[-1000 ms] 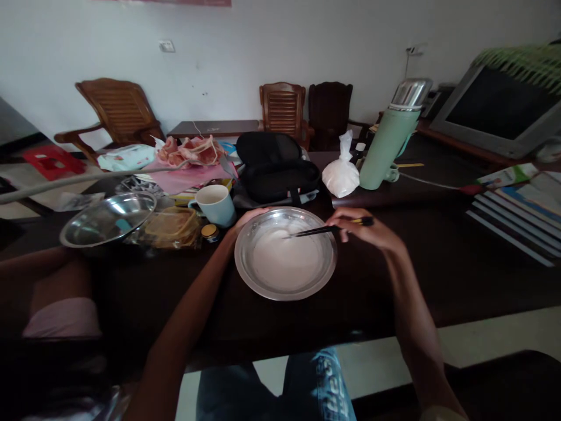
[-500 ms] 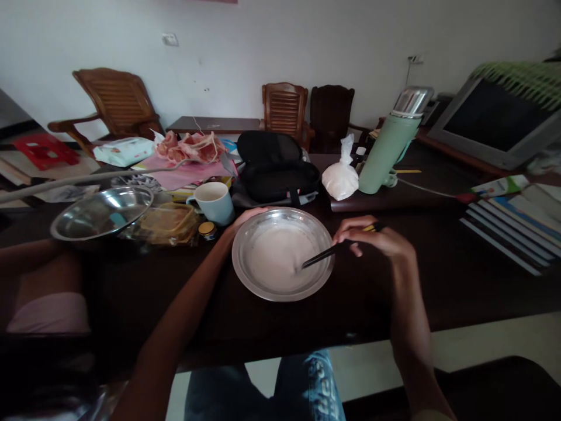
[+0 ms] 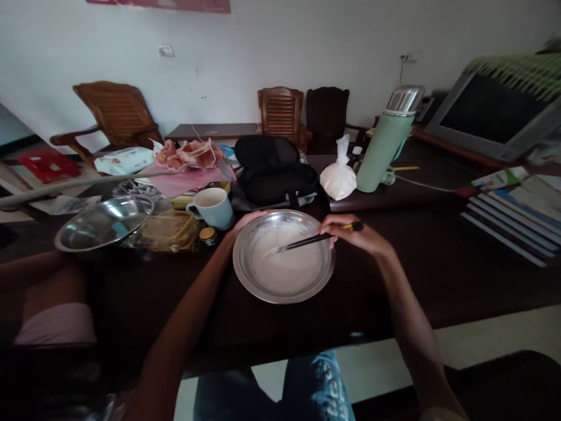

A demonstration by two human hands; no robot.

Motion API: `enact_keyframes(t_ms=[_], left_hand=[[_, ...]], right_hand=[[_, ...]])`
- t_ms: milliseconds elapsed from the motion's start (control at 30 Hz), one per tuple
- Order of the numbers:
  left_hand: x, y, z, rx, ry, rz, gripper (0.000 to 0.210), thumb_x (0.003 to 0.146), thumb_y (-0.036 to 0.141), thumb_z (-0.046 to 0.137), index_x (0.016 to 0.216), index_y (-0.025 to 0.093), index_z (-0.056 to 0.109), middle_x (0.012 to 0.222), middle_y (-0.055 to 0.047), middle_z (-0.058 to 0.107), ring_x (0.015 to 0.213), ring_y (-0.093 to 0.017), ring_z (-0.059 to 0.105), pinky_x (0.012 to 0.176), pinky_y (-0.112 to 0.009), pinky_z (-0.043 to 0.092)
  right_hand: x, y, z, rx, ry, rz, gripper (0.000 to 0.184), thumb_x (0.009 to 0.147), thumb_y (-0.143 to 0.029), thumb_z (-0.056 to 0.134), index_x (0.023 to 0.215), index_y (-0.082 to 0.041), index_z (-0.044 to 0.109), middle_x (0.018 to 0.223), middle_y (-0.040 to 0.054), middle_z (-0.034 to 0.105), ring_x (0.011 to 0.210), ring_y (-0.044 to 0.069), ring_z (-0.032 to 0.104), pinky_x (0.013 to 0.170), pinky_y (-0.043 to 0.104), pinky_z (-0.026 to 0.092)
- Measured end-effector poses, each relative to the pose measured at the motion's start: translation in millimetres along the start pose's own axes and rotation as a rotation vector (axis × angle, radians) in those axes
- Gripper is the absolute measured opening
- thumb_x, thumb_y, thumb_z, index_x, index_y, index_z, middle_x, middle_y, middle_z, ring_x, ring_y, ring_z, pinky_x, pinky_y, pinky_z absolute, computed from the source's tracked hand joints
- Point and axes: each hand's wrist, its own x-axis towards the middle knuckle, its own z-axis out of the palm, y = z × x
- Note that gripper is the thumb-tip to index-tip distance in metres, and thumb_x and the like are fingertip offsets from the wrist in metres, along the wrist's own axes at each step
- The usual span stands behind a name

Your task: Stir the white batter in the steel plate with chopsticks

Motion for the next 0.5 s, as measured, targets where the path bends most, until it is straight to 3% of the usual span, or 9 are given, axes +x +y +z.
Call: enact_keyframes(t_ms=[67,233,300,400,500], left_hand=[[1,-1,-0.4,0.005,-0.003,-0.002,0.03,0.088,0.019,0.048,0.11,0.014,0.068,0.068,-0.001,0.072,0.068,-0.019,0.065,0.072,-0.029,0.048],[4,0,1.0,0.01,-0.007,-0.017,0.03,0.084,0.02,0.055,0.111,0.015,0.068,0.072,-0.003,0.073,0.07,-0.02,0.065,0.072,-0.03,0.048],[4,0,1.1,0.01,-0.001,-0.012,0.03,0.083,0.022,0.057,0.11,0.015,0.069,0.07,-0.002,0.073,0.07,-0.02,0.066,0.071,-0.03,0.048],[3,0,0.4,0.006,-0.017,-0.01,0.03,0.082,0.024,0.059,0.109,0.015,0.069,0.068,-0.002,0.072,0.071,-0.021,0.066,0.071,-0.03,0.048],[3,-1,-1.3,0.005,-0.036,-0.018,0.029,0.083,0.023,0.058,0.108,0.013,0.069,0.067,-0.003,0.072,0.07,-0.021,0.066,0.07,-0.031,0.048]], right_hand=[[-3,0,-6,-0.037,0.066,0.003,0.017,0.085,-0.03,0.057,0.079,-0.016,0.066,0.076,0.0013,0.067,0.052,0.008,0.057,0.054,0.023,0.044],[-3,-2,-1,0.015,-0.158,0.01,0.019,0.085,-0.032,0.057,0.081,-0.015,0.066,0.086,0.0048,0.069,0.058,0.011,0.062,0.06,0.026,0.048],[-1,0,2,-0.017,-0.086,-0.028,0.017,0.087,-0.03,0.055,0.084,-0.016,0.065,0.086,0.0038,0.068,0.066,0.013,0.064,0.064,0.026,0.049],[-5,-1,-3,-0.1,0.081,-0.038,0.015,0.087,-0.027,0.055,0.084,-0.017,0.065,0.079,0.0018,0.067,0.058,0.01,0.06,0.06,0.025,0.046],[-9,-5,-5,-0.054,-0.076,0.003,0.018,0.086,-0.029,0.057,0.08,-0.015,0.065,0.08,0.0032,0.068,0.052,0.009,0.059,0.057,0.025,0.047]])
